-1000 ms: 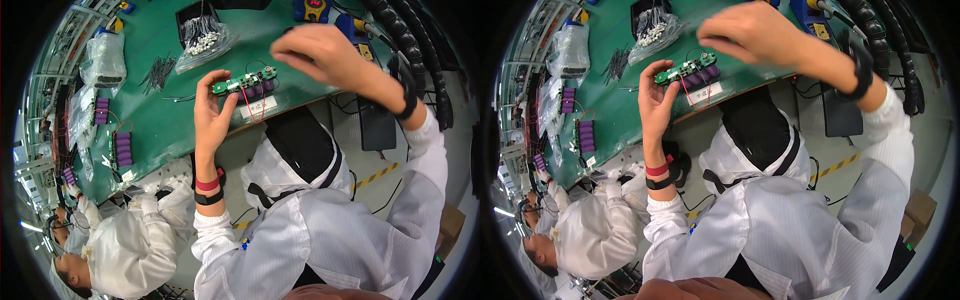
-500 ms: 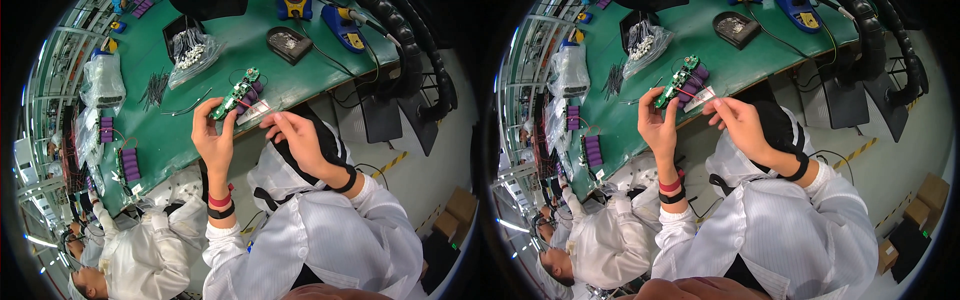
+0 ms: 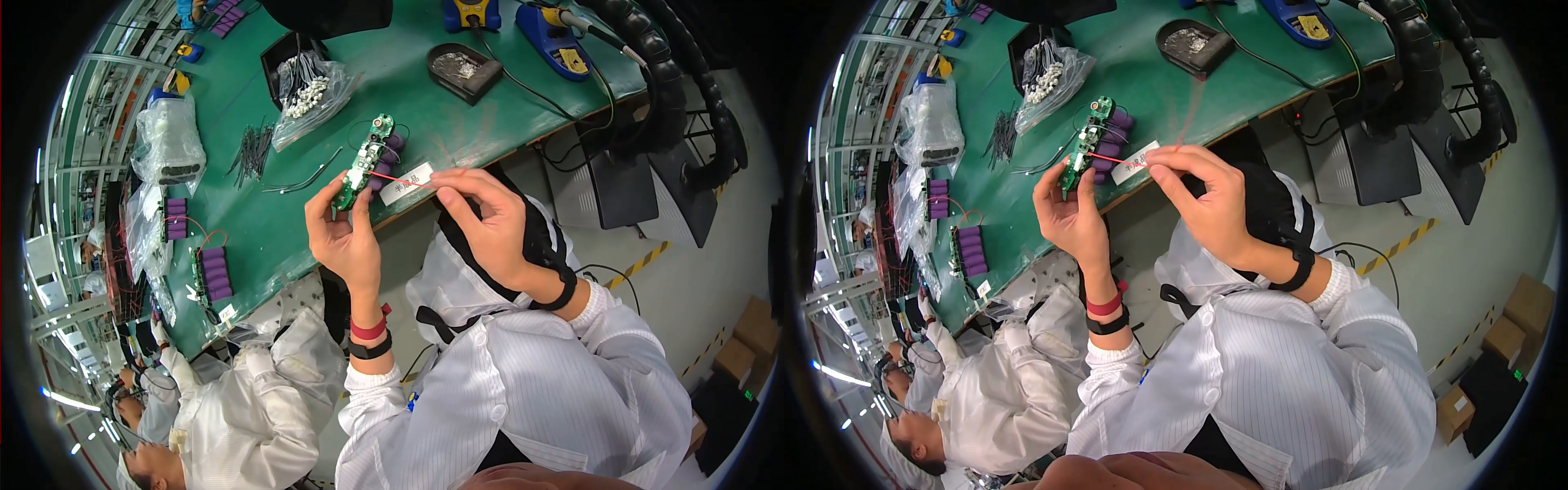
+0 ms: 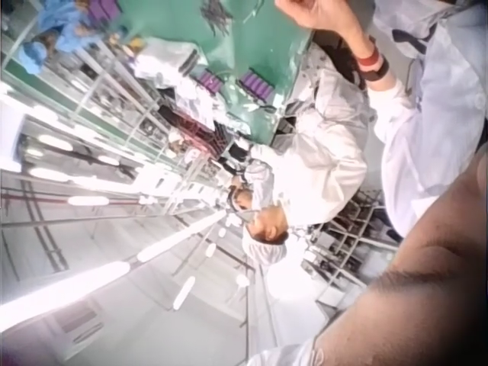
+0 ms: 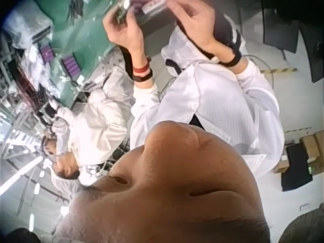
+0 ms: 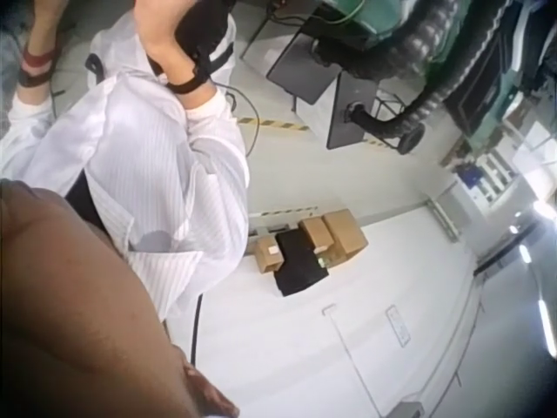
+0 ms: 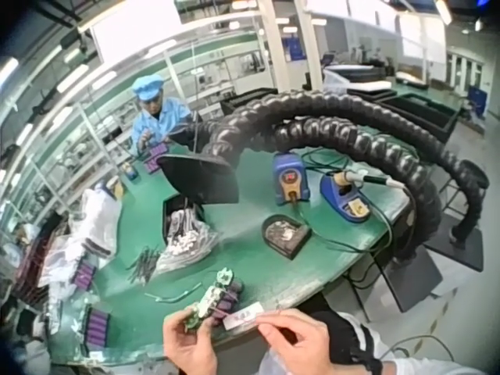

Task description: Solder wires and electronic components onto a battery pack assembly at an industrial workbench.

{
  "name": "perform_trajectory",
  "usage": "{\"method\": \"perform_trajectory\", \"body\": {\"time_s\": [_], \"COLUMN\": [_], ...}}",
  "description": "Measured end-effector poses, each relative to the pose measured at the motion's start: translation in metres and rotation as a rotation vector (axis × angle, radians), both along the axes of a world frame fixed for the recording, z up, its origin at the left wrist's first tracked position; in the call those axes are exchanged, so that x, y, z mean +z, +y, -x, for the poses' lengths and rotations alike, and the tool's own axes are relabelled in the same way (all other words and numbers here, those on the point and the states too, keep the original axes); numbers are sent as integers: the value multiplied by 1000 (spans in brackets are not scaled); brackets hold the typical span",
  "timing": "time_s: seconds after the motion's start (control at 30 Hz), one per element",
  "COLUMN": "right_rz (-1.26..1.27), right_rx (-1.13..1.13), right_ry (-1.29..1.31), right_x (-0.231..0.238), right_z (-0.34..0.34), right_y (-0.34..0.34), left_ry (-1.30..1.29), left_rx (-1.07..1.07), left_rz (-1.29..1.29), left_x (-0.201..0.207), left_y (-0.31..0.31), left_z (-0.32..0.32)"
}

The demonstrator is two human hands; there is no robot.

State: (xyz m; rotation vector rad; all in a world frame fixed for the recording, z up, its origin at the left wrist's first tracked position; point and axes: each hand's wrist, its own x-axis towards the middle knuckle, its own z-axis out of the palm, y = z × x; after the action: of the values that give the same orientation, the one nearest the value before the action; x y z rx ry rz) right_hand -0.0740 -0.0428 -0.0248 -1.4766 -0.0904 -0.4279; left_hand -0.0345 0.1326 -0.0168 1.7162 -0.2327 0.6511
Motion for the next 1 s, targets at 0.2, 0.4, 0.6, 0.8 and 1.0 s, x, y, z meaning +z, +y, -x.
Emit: {"method": "perform_trajectory", "body": {"time_s": [0.2, 0.4, 0.6, 0.8, 1.0], "right_rz": [-293, -268, -312, -332, -204], "right_rx": [-108, -17, -17, 45, 137], "right_ry": [-297, -314, -442, -200, -14], "right_x": [7, 26, 24, 23, 23], "right_z": [-19, -27, -34, -21, -17], "right_y": [-7, -15, -13, -17, -23], "left_ry": [33, 54, 84, 99, 97], "left_rx": [1, 30, 30, 42, 36], "left_rz": [123, 108, 112, 89, 77], "left_x": [-1, 1, 5, 3, 2], "left_y": [-18, -20, -21, -20, -20], "left_z": [1, 3, 2, 3, 3]}}
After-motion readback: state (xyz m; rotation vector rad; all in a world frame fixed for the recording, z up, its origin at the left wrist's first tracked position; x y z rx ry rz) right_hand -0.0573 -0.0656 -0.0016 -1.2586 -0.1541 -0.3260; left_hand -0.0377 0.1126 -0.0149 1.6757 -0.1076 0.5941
